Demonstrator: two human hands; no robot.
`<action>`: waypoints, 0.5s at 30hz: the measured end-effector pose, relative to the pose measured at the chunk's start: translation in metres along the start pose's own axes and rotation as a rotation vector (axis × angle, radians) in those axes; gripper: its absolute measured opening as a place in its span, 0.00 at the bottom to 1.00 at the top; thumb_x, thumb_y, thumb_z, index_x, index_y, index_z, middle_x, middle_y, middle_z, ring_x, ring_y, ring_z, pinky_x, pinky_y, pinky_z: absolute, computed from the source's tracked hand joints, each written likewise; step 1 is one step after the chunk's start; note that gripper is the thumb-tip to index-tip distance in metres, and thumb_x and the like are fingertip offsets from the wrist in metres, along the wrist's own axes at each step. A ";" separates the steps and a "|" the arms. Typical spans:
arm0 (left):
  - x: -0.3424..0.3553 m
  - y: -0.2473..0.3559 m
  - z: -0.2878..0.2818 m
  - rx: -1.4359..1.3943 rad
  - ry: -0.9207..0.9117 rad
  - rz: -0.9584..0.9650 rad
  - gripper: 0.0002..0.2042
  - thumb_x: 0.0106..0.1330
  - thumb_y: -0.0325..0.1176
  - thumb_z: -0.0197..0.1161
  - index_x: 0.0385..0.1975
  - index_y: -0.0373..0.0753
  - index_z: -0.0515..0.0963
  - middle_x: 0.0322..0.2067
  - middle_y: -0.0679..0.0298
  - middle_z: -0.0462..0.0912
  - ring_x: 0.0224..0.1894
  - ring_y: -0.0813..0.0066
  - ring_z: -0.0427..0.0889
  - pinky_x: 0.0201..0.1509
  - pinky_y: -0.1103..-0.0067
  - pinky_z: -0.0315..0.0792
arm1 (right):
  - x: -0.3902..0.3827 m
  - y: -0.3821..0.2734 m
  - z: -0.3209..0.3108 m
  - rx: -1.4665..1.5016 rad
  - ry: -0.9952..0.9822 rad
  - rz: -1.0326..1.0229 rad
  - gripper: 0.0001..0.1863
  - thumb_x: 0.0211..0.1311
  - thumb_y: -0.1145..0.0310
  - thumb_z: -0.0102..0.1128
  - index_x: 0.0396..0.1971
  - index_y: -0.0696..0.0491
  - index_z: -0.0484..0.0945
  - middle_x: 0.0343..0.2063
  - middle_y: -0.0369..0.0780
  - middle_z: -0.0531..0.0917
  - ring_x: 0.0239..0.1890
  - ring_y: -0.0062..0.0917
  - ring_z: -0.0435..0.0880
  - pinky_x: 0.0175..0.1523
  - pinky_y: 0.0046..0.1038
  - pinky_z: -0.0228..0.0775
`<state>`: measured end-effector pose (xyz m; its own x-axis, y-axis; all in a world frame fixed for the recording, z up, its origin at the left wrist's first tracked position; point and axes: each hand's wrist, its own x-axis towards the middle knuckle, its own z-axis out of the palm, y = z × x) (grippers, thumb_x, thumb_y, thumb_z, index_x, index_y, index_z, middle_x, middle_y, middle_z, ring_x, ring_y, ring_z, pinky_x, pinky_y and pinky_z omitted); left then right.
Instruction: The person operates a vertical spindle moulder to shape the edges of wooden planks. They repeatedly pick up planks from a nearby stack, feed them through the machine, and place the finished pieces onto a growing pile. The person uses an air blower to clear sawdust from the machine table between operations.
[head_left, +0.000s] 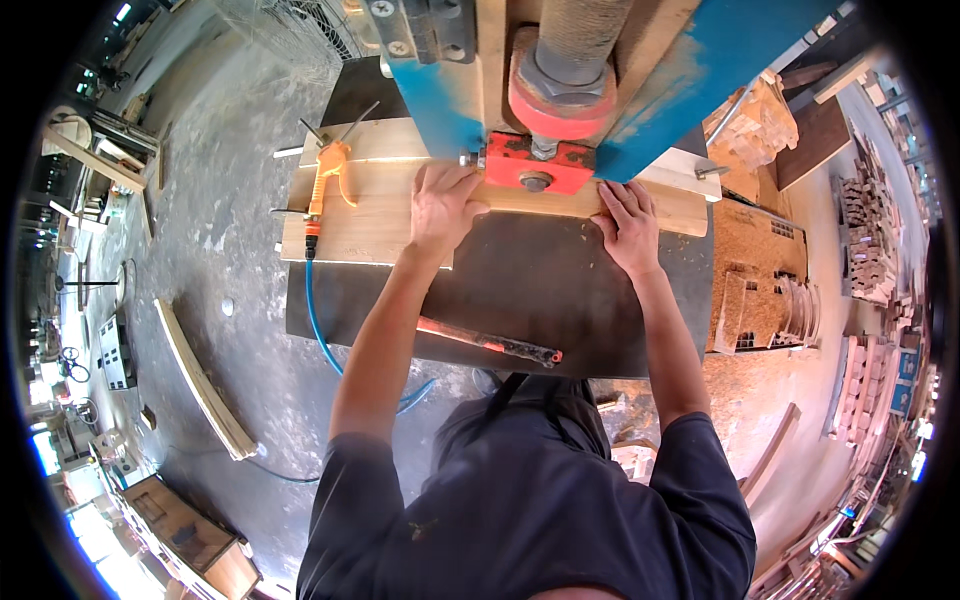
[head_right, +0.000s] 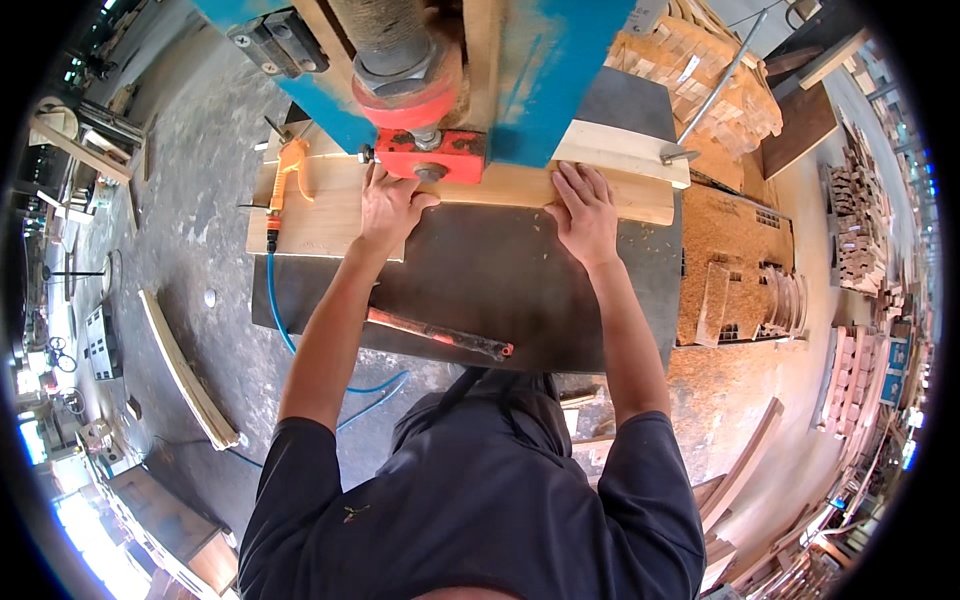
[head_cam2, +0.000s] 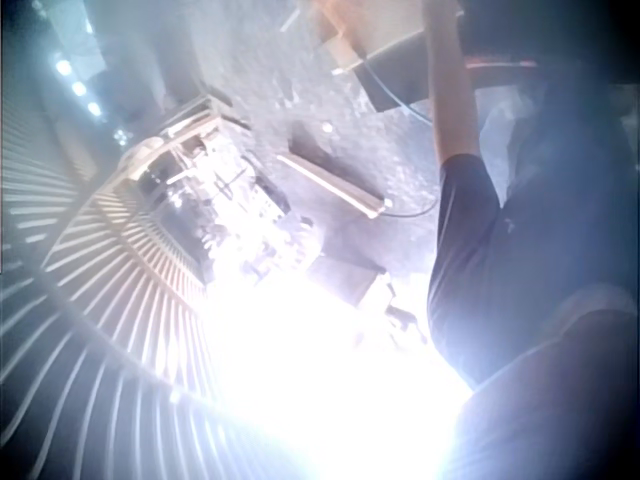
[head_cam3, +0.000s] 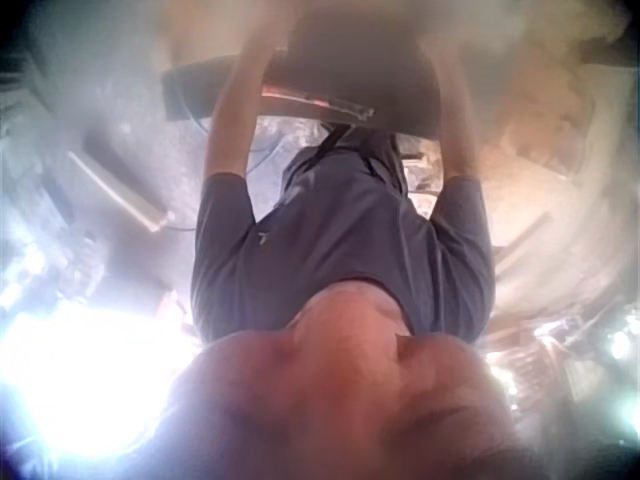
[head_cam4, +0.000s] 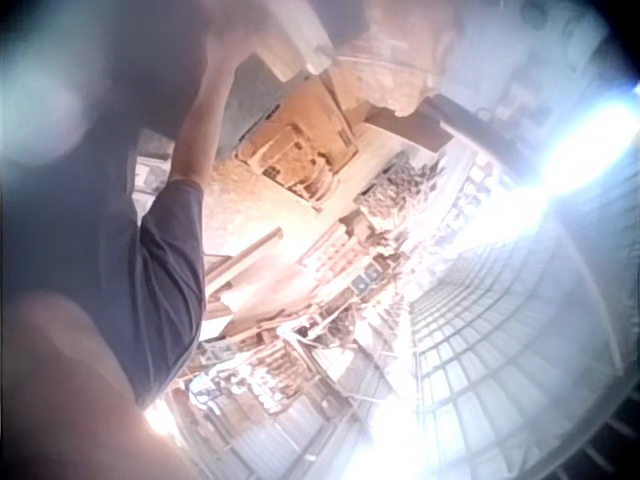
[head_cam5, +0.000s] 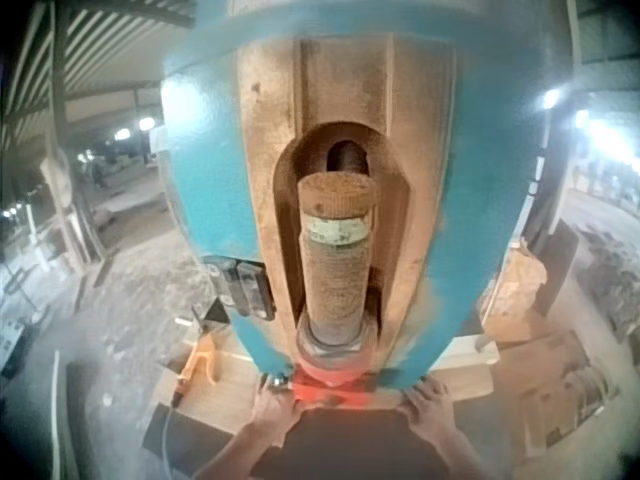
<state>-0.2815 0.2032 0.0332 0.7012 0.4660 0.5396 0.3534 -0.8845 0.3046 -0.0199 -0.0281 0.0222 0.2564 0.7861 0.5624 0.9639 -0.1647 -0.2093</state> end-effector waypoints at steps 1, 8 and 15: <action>0.001 0.002 -0.001 -0.020 0.004 -0.008 0.23 0.48 0.36 0.81 0.48 0.45 0.87 0.48 0.71 0.86 0.58 0.61 0.79 0.68 0.58 0.69 | 0.000 0.000 -0.001 0.000 0.001 -0.002 0.28 0.56 0.64 0.75 0.59 0.51 0.84 0.65 0.36 0.83 0.67 0.42 0.77 0.72 0.45 0.68; 0.001 0.003 0.001 -0.068 -0.008 -0.063 0.23 0.47 0.35 0.82 0.46 0.45 0.88 0.48 0.71 0.86 0.60 0.59 0.78 0.68 0.59 0.69 | 0.001 0.004 -0.002 0.039 0.003 -0.014 0.29 0.56 0.63 0.76 0.60 0.50 0.84 0.65 0.38 0.83 0.67 0.44 0.78 0.72 0.45 0.69; -0.014 0.005 -0.011 -0.108 -0.017 -0.024 0.22 0.45 0.35 0.83 0.44 0.45 0.88 0.47 0.70 0.86 0.59 0.58 0.78 0.66 0.59 0.71 | -0.015 -0.008 -0.013 0.049 -0.018 -0.002 0.29 0.56 0.63 0.76 0.60 0.50 0.84 0.65 0.39 0.82 0.67 0.44 0.77 0.72 0.46 0.69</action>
<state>-0.2963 0.1924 0.0355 0.7038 0.4859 0.5183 0.3020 -0.8650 0.4008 -0.0305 -0.0458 0.0257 0.2532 0.7969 0.5484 0.9595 -0.1345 -0.2475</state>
